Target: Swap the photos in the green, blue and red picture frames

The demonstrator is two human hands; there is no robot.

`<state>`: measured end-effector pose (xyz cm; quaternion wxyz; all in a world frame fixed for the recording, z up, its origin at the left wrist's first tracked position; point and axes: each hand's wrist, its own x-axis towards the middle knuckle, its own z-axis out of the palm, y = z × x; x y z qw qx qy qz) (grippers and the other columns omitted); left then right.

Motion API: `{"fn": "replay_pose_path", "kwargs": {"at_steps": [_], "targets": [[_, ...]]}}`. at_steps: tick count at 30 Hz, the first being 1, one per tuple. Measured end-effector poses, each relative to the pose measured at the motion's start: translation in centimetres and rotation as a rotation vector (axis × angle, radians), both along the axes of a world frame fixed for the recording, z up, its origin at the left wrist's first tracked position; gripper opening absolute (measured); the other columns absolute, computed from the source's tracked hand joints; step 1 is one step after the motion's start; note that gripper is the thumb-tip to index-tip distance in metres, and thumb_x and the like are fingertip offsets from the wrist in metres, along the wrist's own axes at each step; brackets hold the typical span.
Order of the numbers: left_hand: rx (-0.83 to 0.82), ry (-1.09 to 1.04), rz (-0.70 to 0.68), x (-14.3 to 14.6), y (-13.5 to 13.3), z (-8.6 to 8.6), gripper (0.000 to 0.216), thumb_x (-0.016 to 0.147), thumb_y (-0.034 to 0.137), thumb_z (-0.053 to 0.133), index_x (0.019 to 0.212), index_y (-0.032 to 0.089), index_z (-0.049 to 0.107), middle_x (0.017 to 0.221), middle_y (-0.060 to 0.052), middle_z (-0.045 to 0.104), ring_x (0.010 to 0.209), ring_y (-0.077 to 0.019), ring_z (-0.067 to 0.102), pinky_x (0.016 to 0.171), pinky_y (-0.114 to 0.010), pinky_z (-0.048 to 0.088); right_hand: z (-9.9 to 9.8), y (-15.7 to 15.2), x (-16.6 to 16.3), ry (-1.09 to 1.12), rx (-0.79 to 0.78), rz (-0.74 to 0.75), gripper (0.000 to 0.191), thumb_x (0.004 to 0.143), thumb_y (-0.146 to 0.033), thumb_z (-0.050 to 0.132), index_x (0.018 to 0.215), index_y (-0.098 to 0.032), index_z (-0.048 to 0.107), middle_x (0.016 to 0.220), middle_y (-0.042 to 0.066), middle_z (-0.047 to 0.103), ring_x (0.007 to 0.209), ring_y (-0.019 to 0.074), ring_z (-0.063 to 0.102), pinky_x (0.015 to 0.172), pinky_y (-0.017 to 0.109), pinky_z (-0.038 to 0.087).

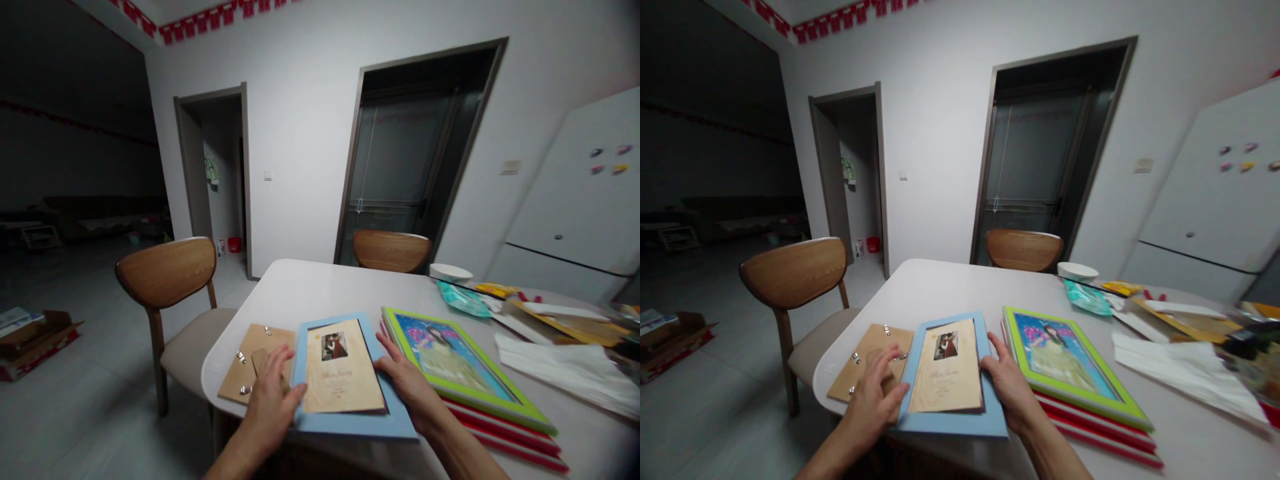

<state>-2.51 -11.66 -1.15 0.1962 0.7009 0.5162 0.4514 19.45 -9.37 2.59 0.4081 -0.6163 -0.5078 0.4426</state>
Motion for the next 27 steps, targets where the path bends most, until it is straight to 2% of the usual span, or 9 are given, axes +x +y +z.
{"fn": "replay_pose_path", "kwargs": {"at_steps": [4, 8, 11, 13, 16, 19, 21, 23, 27], "targets": [[0.073, 0.076, -0.220, 5.4, -1.6, 1.6, 0.051, 0.066, 0.021, 0.058, 0.114, 0.017, 0.043, 0.127, -0.010, 0.039, 0.117, -0.0244, 0.033, 0.098, -0.041, 0.027, 2.1, -1.2, -1.3, 0.133, 0.072, -0.001, 0.072, 0.064, -0.022, 0.037, 0.131, -0.014, 0.012, 0.087, 0.006, 0.062, 0.061, 0.0145, 0.059, 0.054, 0.024, 0.046], [0.211, 0.120, -0.272, 6.7, -1.7, 3.4, 0.042, 0.069, 0.012, 0.050, 0.110, 0.016, 0.044, 0.114, -0.008, 0.050, 0.107, -0.0208, 0.043, 0.093, -0.034, 0.035, 2.6, -1.4, -1.2, 0.171, 0.101, 0.029, 0.074, 0.062, -0.023, 0.043, 0.131, -0.017, 0.015, 0.095, 0.006, 0.059, 0.059, 0.0126, 0.058, 0.051, 0.022, 0.046], [0.243, 0.084, -0.157, 5.1, -1.1, 4.3, 0.041, 0.070, 0.009, 0.042, 0.111, 0.018, 0.043, 0.098, -0.006, 0.055, 0.091, -0.0184, 0.052, 0.082, -0.032, 0.043, 1.6, -0.7, -0.3, 0.120, 0.092, 0.053, 0.074, 0.065, -0.024, 0.043, 0.131, -0.018, 0.010, 0.095, 0.007, 0.058, 0.057, 0.0123, 0.058, 0.046, 0.022, 0.044], [0.204, 0.013, -0.004, 3.4, -0.6, 4.3, 0.041, 0.072, 0.011, 0.041, 0.112, 0.017, 0.041, 0.094, -0.006, 0.056, 0.083, -0.0181, 0.055, 0.075, -0.031, 0.046, 0.6, -0.1, 0.5, -0.055, 0.108, 0.057, 0.071, 0.067, -0.023, 0.041, 0.131, -0.014, 0.014, 0.093, 0.008, 0.059, 0.060, 0.0135, 0.059, 0.051, 0.024, 0.045], [0.128, -0.082, 0.165, 0.5, -0.1, 3.4, 0.036, 0.073, 0.017, 0.042, 0.109, 0.016, 0.043, 0.099, -0.008, 0.056, 0.088, -0.0203, 0.055, 0.076, -0.033, 0.045, -0.9, 0.5, 1.5, -0.486, 0.155, 0.061, 0.063, 0.065, -0.017, 0.040, 0.126, -0.004, 0.028, 0.099, 0.015, 0.059, 0.075, 0.0182, 0.060, 0.071, 0.029, 0.045], [0.020, -0.104, 0.219, -2.0, -0.2, 1.6, 0.034, 0.072, 0.023, 0.044, 0.106, 0.017, 0.046, 0.104, -0.008, 0.056, 0.096, -0.0230, 0.053, 0.081, -0.036, 0.042, -2.3, 0.6, 1.9, -0.823, 0.199, 0.098, 0.055, 0.066, -0.015, 0.040, 0.120, -0.001, 0.039, 0.113, 0.019, 0.052, 0.099, 0.0231, 0.052, 0.088, 0.032, 0.036], [-0.050, -0.079, 0.219, -3.1, -0.4, 0.3, 0.033, 0.072, 0.025, 0.044, 0.105, 0.017, 0.047, 0.103, -0.007, 0.058, 0.096, -0.0231, 0.053, 0.083, -0.037, 0.041, -3.2, 0.5, 1.8, -0.945, 0.210, 0.124, 0.051, 0.068, -0.015, 0.040, 0.118, -0.001, 0.041, 0.112, 0.019, 0.053, 0.102, 0.0236, 0.050, 0.090, 0.031, 0.034], [-0.082, -0.010, 0.214, -3.7, -0.6, -0.8, 0.033, 0.073, 0.026, 0.044, 0.105, 0.018, 0.048, 0.105, -0.007, 0.057, 0.098, -0.0230, 0.053, 0.085, -0.037, 0.039, -3.8, 0.4, 1.7, -1.018, 0.218, 0.138, 0.048, 0.069, -0.014, 0.039, 0.115, -0.001, 0.045, 0.104, 0.019, 0.056, 0.097, 0.0235, 0.053, 0.087, 0.031, 0.036], [-0.041, 0.216, 0.217, -4.1, -0.8, -1.5, 0.035, 0.076, 0.030, 0.043, 0.107, 0.017, 0.049, 0.105, -0.008, 0.057, 0.100, -0.0242, 0.051, 0.086, -0.039, 0.039, -4.6, 0.5, 1.4, -1.065, 0.255, 0.167, 0.040, 0.070, -0.014, 0.038, 0.106, -0.004, 0.053, 0.093, 0.016, 0.059, 0.087, 0.0228, 0.055, 0.082, 0.031, 0.039]]}}
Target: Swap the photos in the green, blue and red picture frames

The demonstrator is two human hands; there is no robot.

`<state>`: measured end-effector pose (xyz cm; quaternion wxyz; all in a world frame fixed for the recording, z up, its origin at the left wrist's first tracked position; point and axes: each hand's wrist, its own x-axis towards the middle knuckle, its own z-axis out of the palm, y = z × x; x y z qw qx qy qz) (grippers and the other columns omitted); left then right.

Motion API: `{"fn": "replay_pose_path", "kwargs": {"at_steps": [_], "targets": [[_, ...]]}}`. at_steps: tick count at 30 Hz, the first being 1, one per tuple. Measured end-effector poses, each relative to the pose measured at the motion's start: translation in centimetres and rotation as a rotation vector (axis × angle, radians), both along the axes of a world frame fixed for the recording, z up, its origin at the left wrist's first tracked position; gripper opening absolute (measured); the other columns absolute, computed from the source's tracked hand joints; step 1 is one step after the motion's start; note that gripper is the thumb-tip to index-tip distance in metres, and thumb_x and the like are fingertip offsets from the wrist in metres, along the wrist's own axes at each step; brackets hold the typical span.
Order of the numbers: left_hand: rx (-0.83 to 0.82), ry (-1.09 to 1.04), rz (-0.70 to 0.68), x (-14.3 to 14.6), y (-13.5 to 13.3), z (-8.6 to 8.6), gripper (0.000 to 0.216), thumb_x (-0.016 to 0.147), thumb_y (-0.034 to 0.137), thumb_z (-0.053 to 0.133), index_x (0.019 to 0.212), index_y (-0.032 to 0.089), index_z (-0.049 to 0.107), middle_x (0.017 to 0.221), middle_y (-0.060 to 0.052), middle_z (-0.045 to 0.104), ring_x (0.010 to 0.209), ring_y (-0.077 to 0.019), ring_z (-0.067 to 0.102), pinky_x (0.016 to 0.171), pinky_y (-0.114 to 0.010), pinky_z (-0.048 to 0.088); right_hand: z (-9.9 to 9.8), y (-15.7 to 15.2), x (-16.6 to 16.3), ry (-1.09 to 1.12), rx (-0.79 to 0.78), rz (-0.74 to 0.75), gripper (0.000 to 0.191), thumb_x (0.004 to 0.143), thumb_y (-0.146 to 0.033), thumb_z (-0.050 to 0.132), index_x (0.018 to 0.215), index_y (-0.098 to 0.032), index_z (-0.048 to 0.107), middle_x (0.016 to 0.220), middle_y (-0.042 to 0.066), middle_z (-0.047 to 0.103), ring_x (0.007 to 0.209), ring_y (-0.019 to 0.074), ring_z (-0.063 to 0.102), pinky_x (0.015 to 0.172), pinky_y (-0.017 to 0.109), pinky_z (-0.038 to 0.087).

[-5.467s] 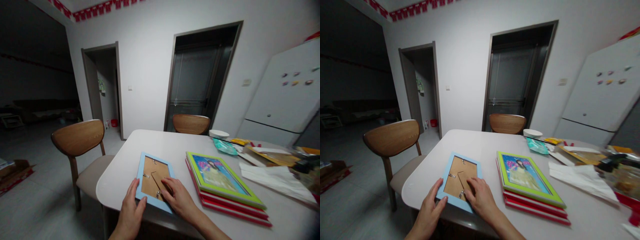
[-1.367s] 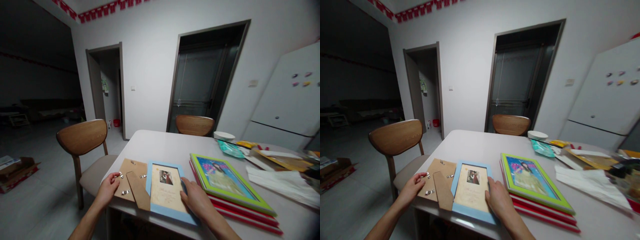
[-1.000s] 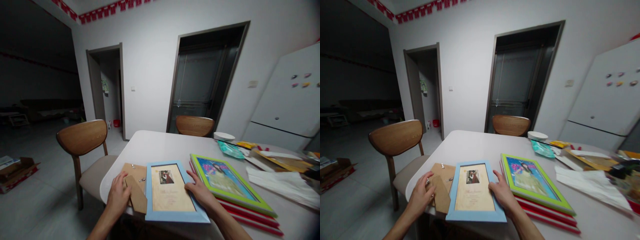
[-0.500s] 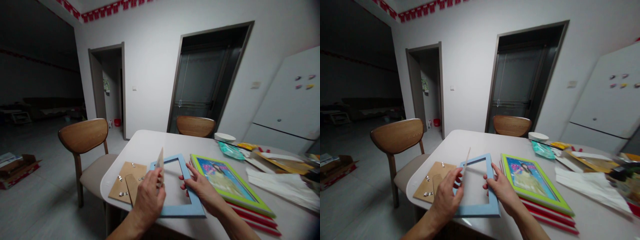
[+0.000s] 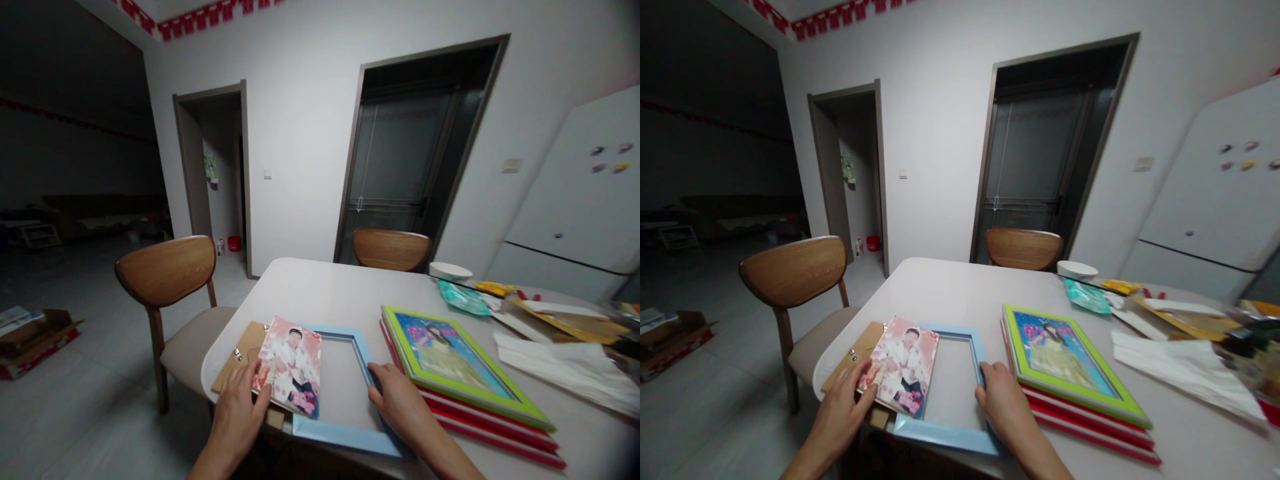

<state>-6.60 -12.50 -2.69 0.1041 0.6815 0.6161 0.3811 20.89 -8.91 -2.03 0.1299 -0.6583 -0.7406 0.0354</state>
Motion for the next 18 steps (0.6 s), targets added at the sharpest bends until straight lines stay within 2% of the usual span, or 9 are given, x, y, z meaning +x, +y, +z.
{"fn": "replay_pose_path", "kwargs": {"at_steps": [3, 6, 9, 13, 15, 18], "targets": [[0.042, 0.102, 0.002, -0.1, 0.0, 0.0, 0.036, 0.075, 0.030, 0.044, 0.108, 0.016, 0.050, 0.105, -0.009, 0.057, 0.100, -0.0248, 0.050, 0.086, -0.041, 0.039, -0.3, 0.0, -0.1, -0.003, 0.021, 0.003, 0.039, 0.070, -0.016, 0.039, 0.104, -0.004, 0.054, 0.096, 0.017, 0.057, 0.089, 0.0240, 0.054, 0.084, 0.033, 0.038], [0.070, 0.138, -0.014, 0.0, -0.2, -0.1, 0.039, 0.074, 0.028, 0.045, 0.110, 0.014, 0.048, 0.112, -0.011, 0.053, 0.105, -0.0252, 0.046, 0.089, -0.043, 0.037, -0.4, -0.2, -0.4, 0.015, 0.091, 0.006, 0.040, 0.071, -0.019, 0.042, 0.106, -0.003, 0.054, 0.108, 0.020, 0.052, 0.101, 0.0268, 0.047, 0.090, 0.036, 0.033], [0.068, 0.174, -0.092, 0.5, -0.4, -0.2, 0.044, 0.071, 0.026, 0.048, 0.114, 0.014, 0.046, 0.121, -0.012, 0.047, 0.113, -0.0254, 0.039, 0.093, -0.043, 0.033, 0.0, -0.5, -1.2, 0.137, 0.132, 0.051, 0.042, 0.072, -0.021, 0.042, 0.109, -0.005, 0.052, 0.114, 0.018, 0.049, 0.107, 0.0254, 0.044, 0.093, 0.036, 0.030], [0.003, 0.272, -0.232, 1.9, -0.7, 0.1, 0.053, 0.065, 0.018, 0.049, 0.118, 0.016, 0.043, 0.128, -0.011, 0.040, 0.119, -0.0249, 0.031, 0.099, -0.044, 0.025, 0.3, -0.2, -3.3, 0.474, -0.008, 0.118, 0.044, 0.071, -0.023, 0.039, 0.111, -0.008, 0.049, 0.100, 0.014, 0.060, 0.079, 0.0185, 0.058, 0.077, 0.033, 0.043], [-0.050, 0.324, -0.281, 2.6, -0.8, 0.3, 0.058, 0.062, 0.013, 0.048, 0.119, 0.016, 0.042, 0.129, -0.011, 0.039, 0.120, -0.0249, 0.030, 0.100, -0.045, 0.022, -0.1, 0.4, -4.7, 0.657, -0.096, 0.139, 0.045, 0.069, -0.022, 0.040, 0.111, -0.009, 0.049, 0.093, 0.011, 0.062, 0.067, 0.0162, 0.059, 0.067, 0.031, 0.046], [-0.068, 0.371, -0.319, 3.4, -0.5, 0.2, 0.062, 0.058, 0.007, 0.044, 0.119, 0.015, 0.042, 0.128, -0.011, 0.040, 0.119, -0.0248, 0.031, 0.100, -0.045, 0.022, -0.7, 1.3, -7.1, 0.888, -0.186, 0.145, 0.048, 0.064, -0.016, 0.042, 0.111, -0.009, 0.048, 0.092, 0.010, 0.063, 0.061, 0.0146, 0.059, 0.058, 0.029, 0.047]]}}
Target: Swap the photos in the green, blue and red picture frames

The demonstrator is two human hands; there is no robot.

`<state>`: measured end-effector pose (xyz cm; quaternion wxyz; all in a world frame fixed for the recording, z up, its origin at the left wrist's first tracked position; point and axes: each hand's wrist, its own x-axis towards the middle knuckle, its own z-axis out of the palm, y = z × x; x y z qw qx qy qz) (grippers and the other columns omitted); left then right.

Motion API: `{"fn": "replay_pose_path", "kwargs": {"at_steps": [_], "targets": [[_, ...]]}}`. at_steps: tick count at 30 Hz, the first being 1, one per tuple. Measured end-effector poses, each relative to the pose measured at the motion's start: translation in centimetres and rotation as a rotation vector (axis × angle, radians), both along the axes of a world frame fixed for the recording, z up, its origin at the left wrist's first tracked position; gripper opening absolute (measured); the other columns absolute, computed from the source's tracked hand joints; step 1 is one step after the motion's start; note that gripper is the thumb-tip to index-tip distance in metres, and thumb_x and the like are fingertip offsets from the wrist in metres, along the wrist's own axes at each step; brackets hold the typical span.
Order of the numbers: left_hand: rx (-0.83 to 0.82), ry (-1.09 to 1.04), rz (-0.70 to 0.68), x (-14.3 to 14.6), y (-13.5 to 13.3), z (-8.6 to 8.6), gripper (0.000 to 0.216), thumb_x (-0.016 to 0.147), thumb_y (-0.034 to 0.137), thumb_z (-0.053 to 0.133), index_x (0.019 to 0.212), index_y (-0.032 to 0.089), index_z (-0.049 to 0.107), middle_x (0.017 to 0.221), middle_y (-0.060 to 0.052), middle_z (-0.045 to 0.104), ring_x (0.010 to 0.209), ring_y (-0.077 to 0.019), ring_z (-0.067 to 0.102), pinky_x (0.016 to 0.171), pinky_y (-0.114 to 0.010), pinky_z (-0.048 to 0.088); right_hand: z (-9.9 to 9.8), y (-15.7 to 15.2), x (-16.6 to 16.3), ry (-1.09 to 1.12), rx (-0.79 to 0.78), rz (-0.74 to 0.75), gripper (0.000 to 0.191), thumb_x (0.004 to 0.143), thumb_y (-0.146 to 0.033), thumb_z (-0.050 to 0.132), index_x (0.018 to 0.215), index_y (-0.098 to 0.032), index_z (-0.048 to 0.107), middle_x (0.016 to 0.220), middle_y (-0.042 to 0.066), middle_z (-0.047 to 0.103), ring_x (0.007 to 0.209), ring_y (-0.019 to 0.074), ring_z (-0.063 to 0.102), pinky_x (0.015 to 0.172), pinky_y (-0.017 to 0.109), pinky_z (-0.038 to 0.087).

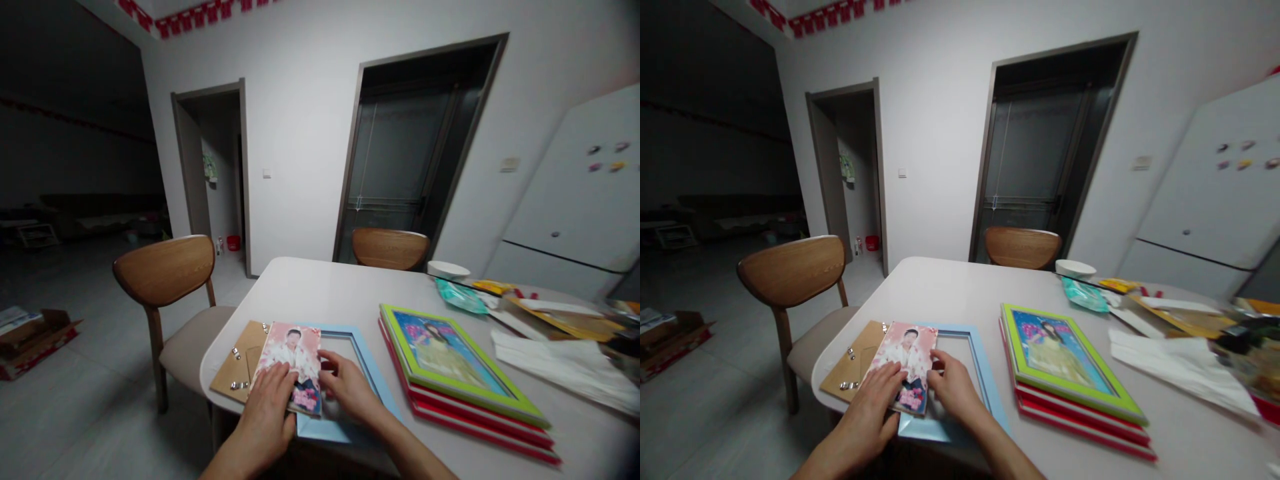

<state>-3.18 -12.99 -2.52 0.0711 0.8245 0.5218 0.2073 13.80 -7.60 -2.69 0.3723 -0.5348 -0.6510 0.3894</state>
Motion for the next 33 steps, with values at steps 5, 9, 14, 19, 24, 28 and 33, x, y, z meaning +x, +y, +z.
{"fn": "replay_pose_path", "kwargs": {"at_steps": [5, 9, 14, 19, 24, 28, 33], "targets": [[0.150, -0.205, 0.011, 0.1, 1.2, 0.1, 0.059, 0.058, 0.003, 0.038, 0.116, 0.012, 0.046, 0.123, -0.011, 0.045, 0.116, -0.0224, 0.037, 0.099, -0.042, 0.027, 2.5, -0.8, -3.4, 0.276, 0.175, 0.002, 0.042, 0.064, -0.016, 0.049, 0.107, -0.012, 0.052, 0.100, 0.009, 0.060, 0.079, 0.0153, 0.058, 0.075, 0.030, 0.046], [0.204, -0.702, 0.107, -0.5, 2.1, 1.8, 0.040, 0.074, 0.011, 0.035, 0.111, 0.015, 0.049, 0.115, -0.008, 0.054, 0.108, -0.0197, 0.046, 0.096, -0.036, 0.032, 4.5, -2.1, -3.7, 0.362, 0.268, 0.065, 0.040, 0.073, -0.029, 0.048, 0.112, -0.018, 0.047, 0.102, 0.007, 0.058, 0.086, 0.0152, 0.056, 0.079, 0.031, 0.044], [-0.010, -1.397, 0.226, 1.0, 1.9, 2.2, 0.031, 0.077, 0.031, 0.046, 0.101, 0.014, 0.054, 0.096, -0.008, 0.063, 0.091, -0.0234, 0.057, 0.084, -0.036, 0.041, 2.3, -1.7, -2.1, 0.388, -0.024, -0.099, 0.052, 0.070, -0.036, 0.051, 0.116, -0.013, 0.042, 0.091, 0.009, 0.061, 0.077, 0.0167, 0.059, 0.068, 0.030, 0.047], [-0.305, -1.622, 0.054, 3.9, 0.6, 0.7, 0.042, 0.073, 0.030, 0.053, 0.110, 0.011, 0.048, 0.101, -0.011, 0.061, 0.098, -0.0243, 0.054, 0.086, -0.035, 0.040, 1.0, -1.1, 0.0, 0.644, -0.125, -0.213, 0.064, 0.072, -0.030, 0.045, 0.129, -0.017, 0.020, 0.069, 0.000, 0.063, 0.060, 0.0134, 0.060, 0.054, 0.024, 0.047], [-0.269, -1.288, 0.095, 2.9, -0.1, 0.4, 0.059, 0.067, 0.023, 0.055, 0.121, 0.010, 0.035, 0.121, -0.016, 0.046, 0.111, -0.0252, 0.043, 0.094, -0.038, 0.032, 1.5, 0.5, 4.5, 0.268, -0.095, -0.343, 0.059, 0.069, -0.021, 0.041, 0.126, -0.009, 0.031, 0.058, 0.000, 0.061, 0.045, 0.0113, 0.054, 0.042, 0.020, 0.040], [-0.196, -0.781, 0.064, 2.3, -0.9, 0.3, 0.049, 0.063, 0.015, 0.056, 0.111, 0.016, 0.048, 0.125, -0.012, 0.042, 0.117, -0.0233, 0.035, 0.100, -0.038, 0.023, 1.6, 1.9, 6.8, -0.137, -0.031, -0.298, 0.054, 0.066, -0.015, 0.037, 0.119, -0.005, 0.041, 0.083, 0.008, 0.066, 0.060, 0.0127, 0.060, 0.052, 0.021, 0.044], [-0.240, -0.397, -0.080, 2.9, -1.8, 1.1, 0.032, 0.060, 0.015, 0.061, 0.092, 0.016, 0.056, 0.126, -0.013, 0.041, 0.119, -0.0249, 0.031, 0.099, -0.039, 0.025, 1.4, 3.3, 6.9, -0.381, 0.094, -0.263, 0.051, 0.064, -0.012, 0.036, 0.113, -0.005, 0.050, 0.112, 0.012, 0.056, 0.097, 0.0166, 0.055, 0.083, 0.023, 0.040]]}}
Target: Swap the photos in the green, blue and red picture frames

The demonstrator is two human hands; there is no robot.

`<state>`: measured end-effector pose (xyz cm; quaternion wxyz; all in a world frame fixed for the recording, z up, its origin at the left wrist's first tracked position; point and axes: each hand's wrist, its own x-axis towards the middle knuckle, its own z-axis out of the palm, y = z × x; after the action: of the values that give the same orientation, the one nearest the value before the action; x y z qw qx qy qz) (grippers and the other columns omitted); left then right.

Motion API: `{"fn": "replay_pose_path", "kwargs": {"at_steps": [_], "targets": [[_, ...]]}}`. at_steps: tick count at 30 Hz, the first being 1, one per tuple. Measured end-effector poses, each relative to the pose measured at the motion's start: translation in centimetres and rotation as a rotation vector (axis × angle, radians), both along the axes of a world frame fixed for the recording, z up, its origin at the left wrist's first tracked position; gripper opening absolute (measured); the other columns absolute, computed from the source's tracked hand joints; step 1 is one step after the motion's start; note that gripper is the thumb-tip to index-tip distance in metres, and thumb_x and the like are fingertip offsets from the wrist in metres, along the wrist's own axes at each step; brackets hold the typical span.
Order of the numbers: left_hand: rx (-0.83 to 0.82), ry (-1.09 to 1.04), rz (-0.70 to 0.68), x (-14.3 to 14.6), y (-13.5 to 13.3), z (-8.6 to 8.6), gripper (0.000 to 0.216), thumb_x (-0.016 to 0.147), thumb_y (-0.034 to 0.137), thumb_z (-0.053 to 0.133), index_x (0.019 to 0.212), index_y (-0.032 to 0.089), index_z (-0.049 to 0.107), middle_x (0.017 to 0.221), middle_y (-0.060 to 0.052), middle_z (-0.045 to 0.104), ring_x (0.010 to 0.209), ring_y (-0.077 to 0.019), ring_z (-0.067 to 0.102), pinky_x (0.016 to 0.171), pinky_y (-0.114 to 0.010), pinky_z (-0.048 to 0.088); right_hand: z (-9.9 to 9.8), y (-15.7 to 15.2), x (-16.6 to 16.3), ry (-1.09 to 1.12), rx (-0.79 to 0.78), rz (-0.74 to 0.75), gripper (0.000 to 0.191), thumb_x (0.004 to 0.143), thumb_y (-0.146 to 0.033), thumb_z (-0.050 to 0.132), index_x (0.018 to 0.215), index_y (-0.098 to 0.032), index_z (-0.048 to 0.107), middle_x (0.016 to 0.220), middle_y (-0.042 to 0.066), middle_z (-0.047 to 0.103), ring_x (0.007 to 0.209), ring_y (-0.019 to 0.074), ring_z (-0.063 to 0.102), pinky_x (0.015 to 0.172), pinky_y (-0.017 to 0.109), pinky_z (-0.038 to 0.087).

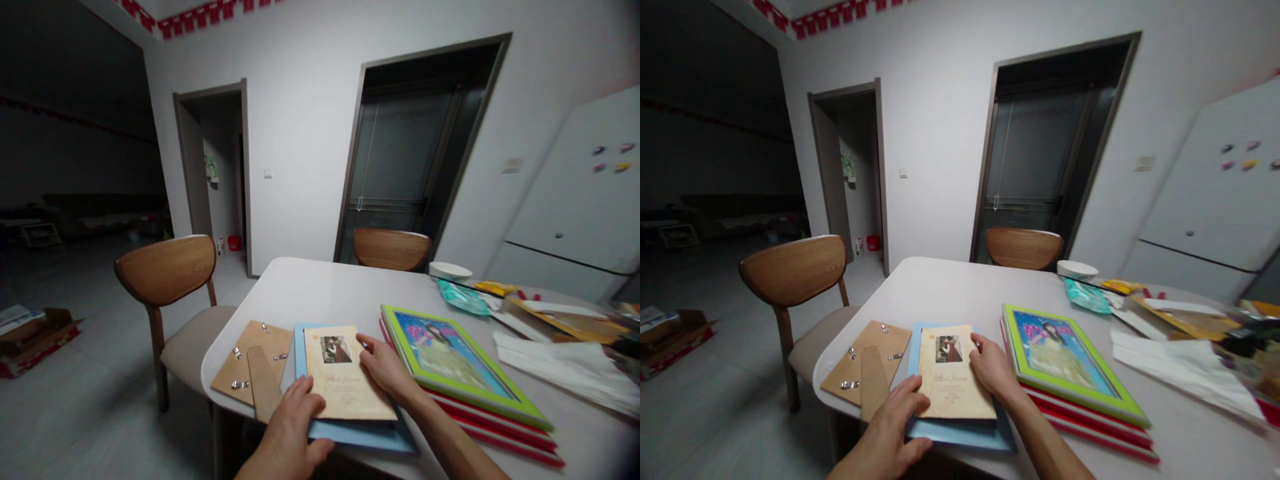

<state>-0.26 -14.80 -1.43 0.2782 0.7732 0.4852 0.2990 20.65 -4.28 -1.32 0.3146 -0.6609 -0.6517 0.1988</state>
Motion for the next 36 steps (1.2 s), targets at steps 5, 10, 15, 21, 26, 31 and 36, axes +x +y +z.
{"fn": "replay_pose_path", "kwargs": {"at_steps": [5, 10, 15, 21, 26, 31, 36], "targets": [[-0.009, 0.140, -0.030, -0.1, 0.0, 0.6, 0.031, 0.062, 0.014, 0.060, 0.093, 0.017, 0.054, 0.127, -0.012, 0.040, 0.121, -0.0230, 0.028, 0.100, -0.038, 0.024, -0.3, 0.3, -0.3, -0.103, 0.005, 0.001, 0.049, 0.065, -0.011, 0.036, 0.111, -0.004, 0.051, 0.111, 0.014, 0.056, 0.100, 0.0186, 0.053, 0.087, 0.026, 0.037], [0.000, 0.226, -0.073, -0.2, 0.1, 0.9, 0.029, 0.062, 0.012, 0.059, 0.090, 0.018, 0.054, 0.128, -0.009, 0.040, 0.123, -0.0228, 0.024, 0.101, -0.038, 0.021, -0.3, -0.9, -1.2, -0.205, 0.057, 0.027, 0.043, 0.072, -0.015, 0.033, 0.110, -0.006, 0.052, 0.109, 0.015, 0.057, 0.099, 0.0197, 0.053, 0.087, 0.028, 0.035], [-0.014, 0.218, -0.103, -0.2, 0.0, 1.6, 0.026, 0.063, 0.010, 0.057, 0.088, 0.016, 0.054, 0.123, -0.010, 0.045, 0.123, -0.0230, 0.025, 0.101, -0.037, 0.021, -0.2, -2.2, -2.0, -0.398, 0.134, 0.051, 0.035, 0.077, -0.019, 0.033, 0.103, -0.014, 0.056, 0.093, 0.012, 0.063, 0.085, 0.0214, 0.054, 0.076, 0.031, 0.037], [-0.006, 0.214, -0.083, -0.1, 0.0, 1.4, 0.026, 0.063, 0.009, 0.056, 0.087, 0.018, 0.053, 0.126, -0.010, 0.042, 0.124, -0.0238, 0.022, 0.100, -0.040, 0.023, -1.0, -3.0, -2.5, -0.523, 0.147, 0.041, 0.034, 0.079, -0.024, 0.035, 0.108, -0.020, 0.052, 0.111, 0.011, 0.051, 0.094, 0.0225, 0.046, 0.072, 0.030, 0.035], [0.001, 0.227, -0.086, 0.0, 0.0, 1.2, 0.027, 0.062, 0.008, 0.056, 0.087, 0.018, 0.052, 0.127, -0.009, 0.041, 0.123, -0.0245, 0.022, 0.100, -0.042, 0.023, -1.5, -3.0, -2.5, -0.553, 0.158, 0.051, 0.033, 0.079, -0.025, 0.035, 0.107, -0.019, 0.052, 0.119, 0.012, 0.043, 0.099, 0.0240, 0.042, 0.075, 0.032, 0.036], [0.008, 0.246, -0.104, -0.1, 0.0, 1.3, 0.026, 0.064, 0.010, 0.056, 0.089, 0.017, 0.051, 0.127, -0.011, 0.041, 0.124, -0.0238, 0.022, 0.101, -0.040, 0.022, -1.4, -2.8, -1.9, -0.505, 0.173, 0.112, 0.032, 0.079, -0.027, 0.036, 0.104, -0.018, 0.054, 0.108, 0.010, 0.053, 0.097, 0.0220, 0.044, 0.078, 0.030, 0.036], [0.023, 0.212, -0.111, -0.2, 0.0, 1.2, 0.029, 0.064, 0.011, 0.055, 0.091, 0.019, 0.050, 0.129, -0.008, 0.039, 0.124, -0.0234, 0.021, 0.101, -0.042, 0.022, -1.7, -2.8, -1.4, -0.446, 0.227, 0.099, 0.036, 0.076, -0.024, 0.039, 0.108, -0.015, 0.052, 0.108, 0.010, 0.055, 0.099, 0.0221, 0.046, 0.083, 0.033, 0.034]]}}
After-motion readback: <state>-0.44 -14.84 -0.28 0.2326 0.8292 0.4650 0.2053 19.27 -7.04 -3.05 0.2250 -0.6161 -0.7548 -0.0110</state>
